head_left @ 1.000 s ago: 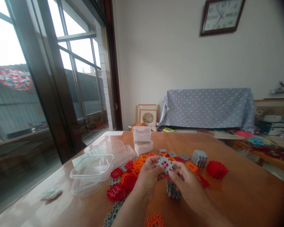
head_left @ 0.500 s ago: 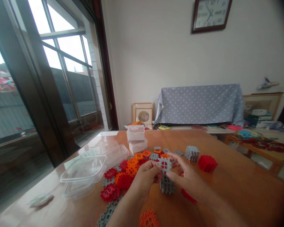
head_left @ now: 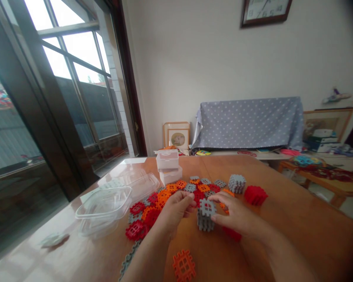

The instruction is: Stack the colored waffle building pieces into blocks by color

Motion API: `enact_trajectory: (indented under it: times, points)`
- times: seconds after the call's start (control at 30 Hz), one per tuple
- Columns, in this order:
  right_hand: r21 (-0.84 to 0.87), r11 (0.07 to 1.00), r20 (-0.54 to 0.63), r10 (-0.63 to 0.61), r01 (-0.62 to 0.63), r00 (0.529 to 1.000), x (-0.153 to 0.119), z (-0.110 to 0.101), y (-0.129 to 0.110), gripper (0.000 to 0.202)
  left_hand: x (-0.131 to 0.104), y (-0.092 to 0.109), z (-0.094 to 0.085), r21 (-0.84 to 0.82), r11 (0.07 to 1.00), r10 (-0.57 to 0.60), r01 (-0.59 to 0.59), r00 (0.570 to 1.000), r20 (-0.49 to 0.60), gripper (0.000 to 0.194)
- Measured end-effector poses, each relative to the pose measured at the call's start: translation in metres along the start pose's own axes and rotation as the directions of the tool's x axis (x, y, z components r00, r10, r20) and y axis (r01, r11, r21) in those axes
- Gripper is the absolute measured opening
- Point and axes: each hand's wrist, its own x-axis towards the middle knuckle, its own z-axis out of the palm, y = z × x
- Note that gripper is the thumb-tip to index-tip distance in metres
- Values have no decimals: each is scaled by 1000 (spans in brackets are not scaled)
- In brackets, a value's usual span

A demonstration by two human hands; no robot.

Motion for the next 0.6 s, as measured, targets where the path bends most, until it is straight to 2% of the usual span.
enact_trajectory:
  times: [0.1,0.2,0.4,0.6]
  points:
    - [16,1000,27,10,-11,1000,0,2,8,47,4,2,-13,11,1000,31,-29,993,-115,43]
    - [17,1000,45,10,-11,999,1,6,13,47,7,4,-24,44,997,70,-63,981,-182,42]
    - [13,1000,59,5,-6,998,2,9,16,48,8,6,-35,115,990,109,-84,966,-234,41]
    - [27,997,75,69,-71,995,0,5,17,57,15,0,-44,253,960,196,-123,938,-288,30]
